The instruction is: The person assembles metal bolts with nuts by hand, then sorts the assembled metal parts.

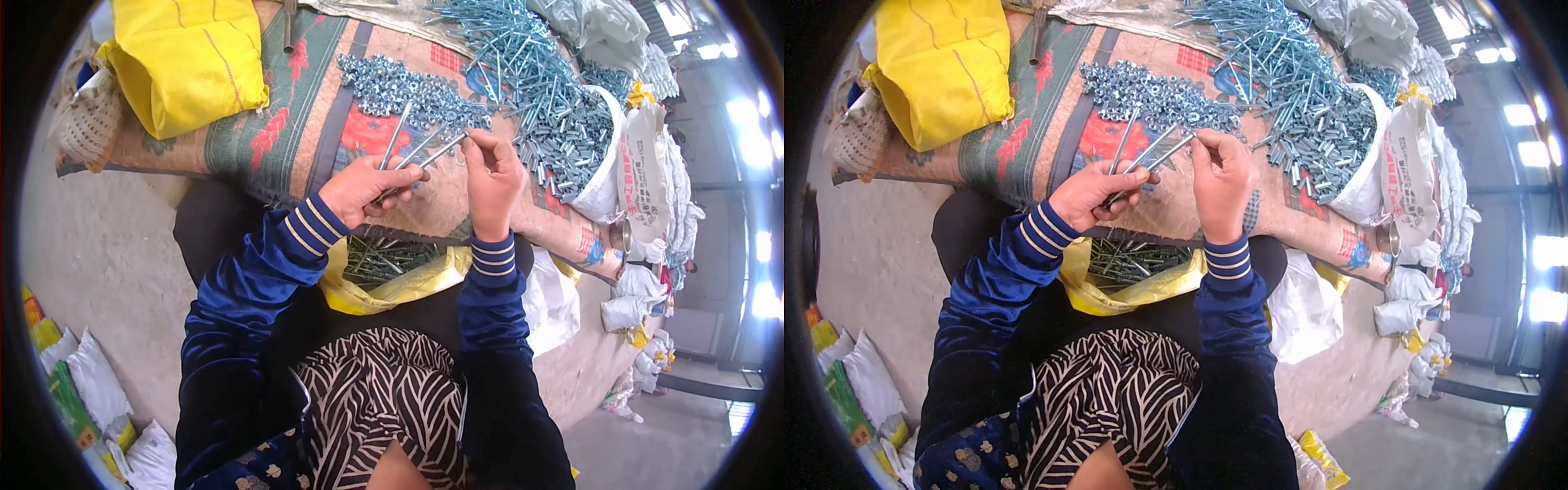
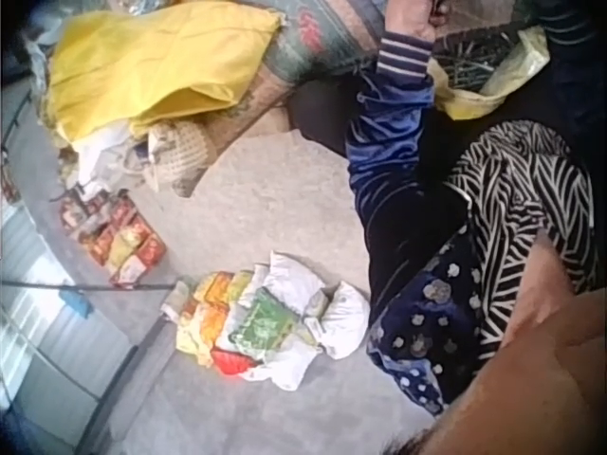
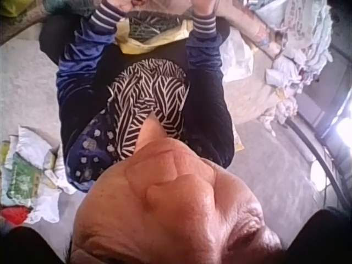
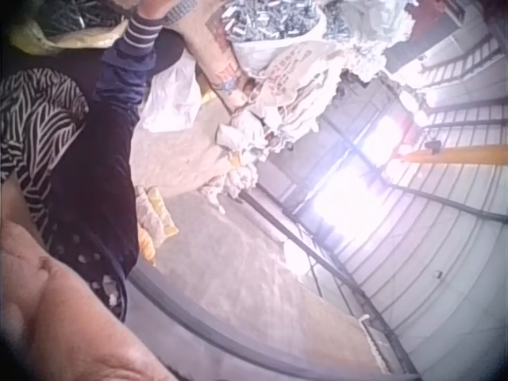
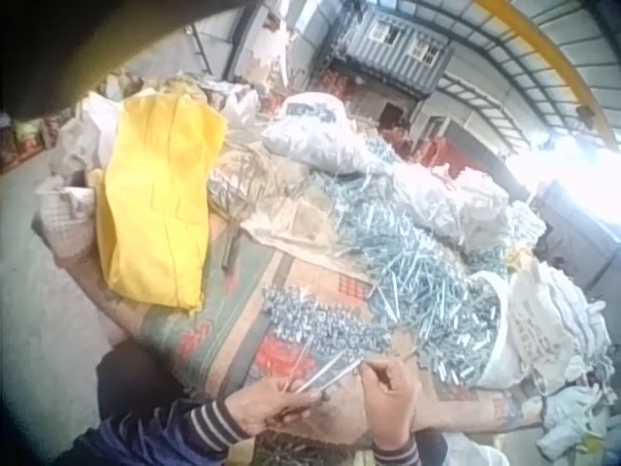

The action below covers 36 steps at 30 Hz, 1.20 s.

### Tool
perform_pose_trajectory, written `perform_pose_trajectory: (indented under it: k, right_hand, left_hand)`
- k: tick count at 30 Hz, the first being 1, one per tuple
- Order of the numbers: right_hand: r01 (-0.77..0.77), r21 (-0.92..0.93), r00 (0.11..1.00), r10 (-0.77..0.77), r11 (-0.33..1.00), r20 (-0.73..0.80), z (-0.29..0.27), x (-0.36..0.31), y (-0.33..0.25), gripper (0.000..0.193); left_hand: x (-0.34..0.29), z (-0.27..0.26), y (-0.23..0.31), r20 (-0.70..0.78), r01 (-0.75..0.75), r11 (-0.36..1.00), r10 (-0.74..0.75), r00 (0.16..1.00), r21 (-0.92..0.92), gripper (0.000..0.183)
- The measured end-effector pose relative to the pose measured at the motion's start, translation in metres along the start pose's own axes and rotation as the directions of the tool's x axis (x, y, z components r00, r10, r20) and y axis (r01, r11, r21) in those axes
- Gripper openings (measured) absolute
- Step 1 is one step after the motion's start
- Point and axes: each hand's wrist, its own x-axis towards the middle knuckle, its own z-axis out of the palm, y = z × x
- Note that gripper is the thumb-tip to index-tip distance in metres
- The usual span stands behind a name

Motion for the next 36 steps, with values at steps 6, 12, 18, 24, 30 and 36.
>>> perform_pose_trajectory:
  k: [6, 12, 18, 24, 30, 36]
  right_hand:
    - [-0.259, 0.400, 0.964, 0.260, 0.879, 0.052, -0.007, 0.001, -0.003, 0.009]
    - [0.343, -0.343, 0.936, -0.351, 0.875, 0.042, -0.006, 0.003, -0.014, 0.019]
    - [0.342, -0.585, 0.935, -0.331, 0.736, 0.130, -0.002, 0.004, 0.053, 0.017]
    - [-0.177, -0.064, 0.984, 0.178, 0.982, 0.018, -0.007, 0.005, 0.072, 0.015]
    - [-0.433, 0.507, 0.901, 0.343, 0.745, 0.266, -0.020, 0.017, 0.016, 0.015]
    - [-0.519, 0.425, 0.842, 0.358, 0.742, 0.404, -0.008, 0.008, 0.006, 0.011]
  left_hand:
    - [-0.001, 0.005, 0.004, -0.042, -0.023, 0.989, 0.030, 0.999, 0.149, 0.026]
    - [0.001, -0.002, 0.000, 0.045, -0.007, 0.990, 0.013, 0.999, -0.139, 0.024]
    - [-0.001, 0.001, 0.006, -0.129, -0.152, 0.985, 0.141, 0.981, -0.079, 0.020]
    - [0.000, 0.000, 0.008, -0.099, -0.101, 0.992, 0.093, 0.991, -0.076, 0.019]
    - [-0.002, -0.002, 0.007, -0.092, -0.071, 0.997, 0.074, 0.993, 0.038, 0.019]
    - [-0.006, 0.011, 0.007, -0.157, -0.135, 0.976, 0.162, 0.974, 0.173, 0.023]
